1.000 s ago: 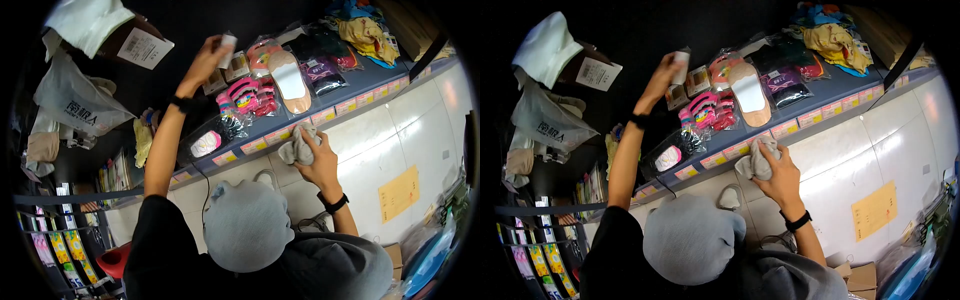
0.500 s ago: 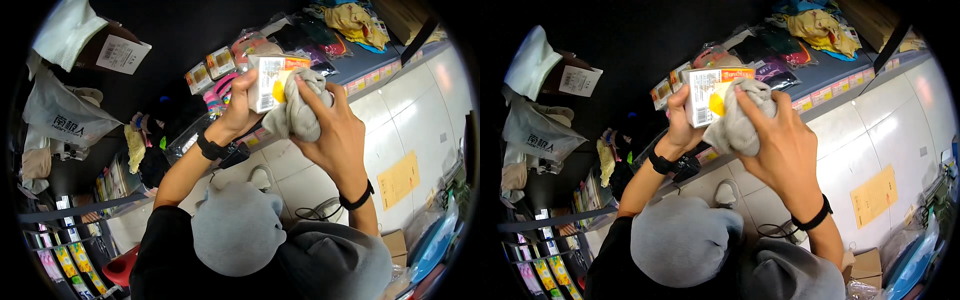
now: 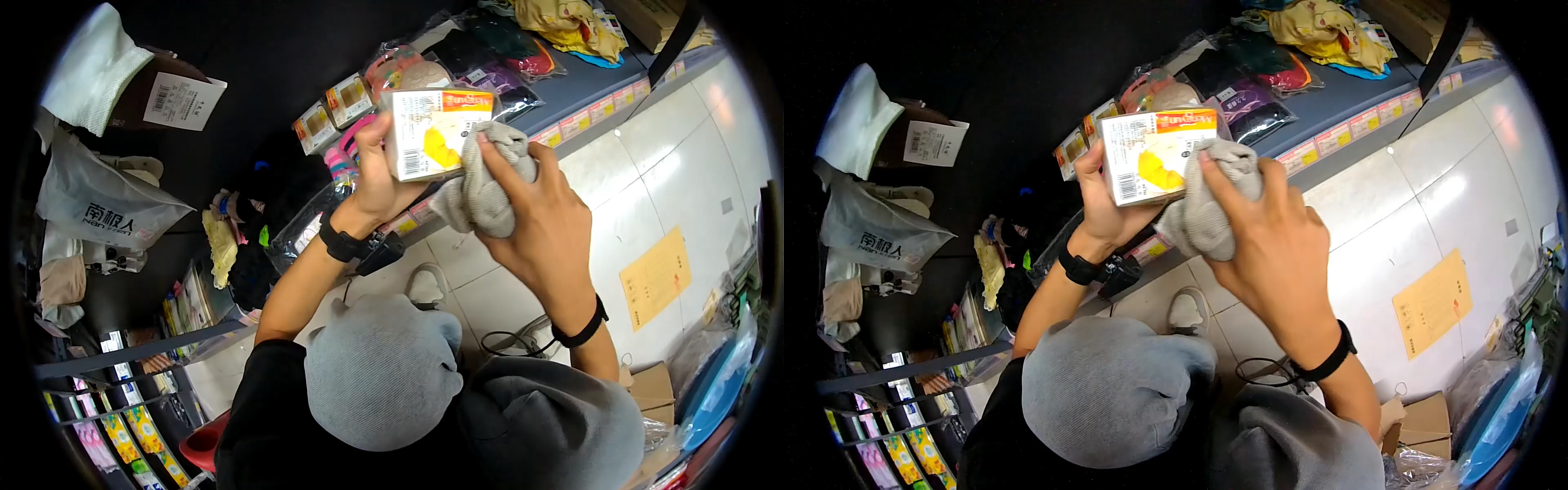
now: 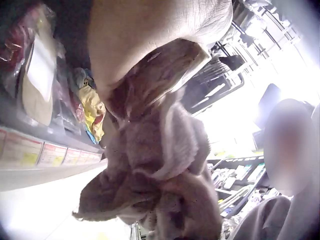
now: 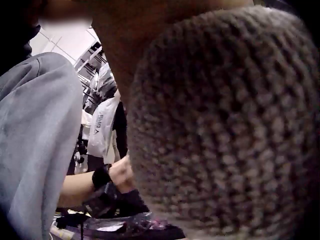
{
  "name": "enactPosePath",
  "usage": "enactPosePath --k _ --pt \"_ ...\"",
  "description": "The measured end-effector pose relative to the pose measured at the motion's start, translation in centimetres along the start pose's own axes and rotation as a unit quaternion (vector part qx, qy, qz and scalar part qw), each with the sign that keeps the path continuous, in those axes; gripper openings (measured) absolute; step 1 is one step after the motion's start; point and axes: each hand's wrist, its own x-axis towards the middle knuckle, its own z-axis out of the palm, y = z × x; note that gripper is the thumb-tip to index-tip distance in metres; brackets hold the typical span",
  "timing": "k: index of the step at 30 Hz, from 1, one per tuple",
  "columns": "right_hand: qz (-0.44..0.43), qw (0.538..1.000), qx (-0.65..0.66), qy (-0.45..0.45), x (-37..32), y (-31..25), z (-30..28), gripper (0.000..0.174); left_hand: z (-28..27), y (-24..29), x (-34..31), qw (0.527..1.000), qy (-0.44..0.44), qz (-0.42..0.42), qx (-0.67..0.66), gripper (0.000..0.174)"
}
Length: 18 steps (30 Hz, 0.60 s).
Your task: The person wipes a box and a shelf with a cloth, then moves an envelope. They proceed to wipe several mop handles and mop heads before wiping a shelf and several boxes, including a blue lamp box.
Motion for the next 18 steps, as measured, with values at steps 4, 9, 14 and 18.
enactPosePath --k 4,9,14,18 --pt "0.036 0.999 -0.014 0.016 0.1 0.9 -0.4 0.087 -1.0 0.1 -0.3 0.998 -0.02 -0.024 -0.051 0.088" --pt "0.049 0.999 0.004 0.024 0.0 0.7 -0.6 0.087 -0.7 0.4 -0.3 0.997 -0.002 -0.029 -0.066 0.09" --pt "0.074 0.997 0.018 0.028 -0.8 1.6 -1.2 0.088 -1.0 0.6 -0.5 0.999 -0.003 -0.025 -0.041 0.096" --pt "0.112 0.993 0.022 0.044 -0.8 2.4 -2.0 0.086 -1.1 0.7 -0.6 0.996 -0.069 -0.035 -0.053 0.106"
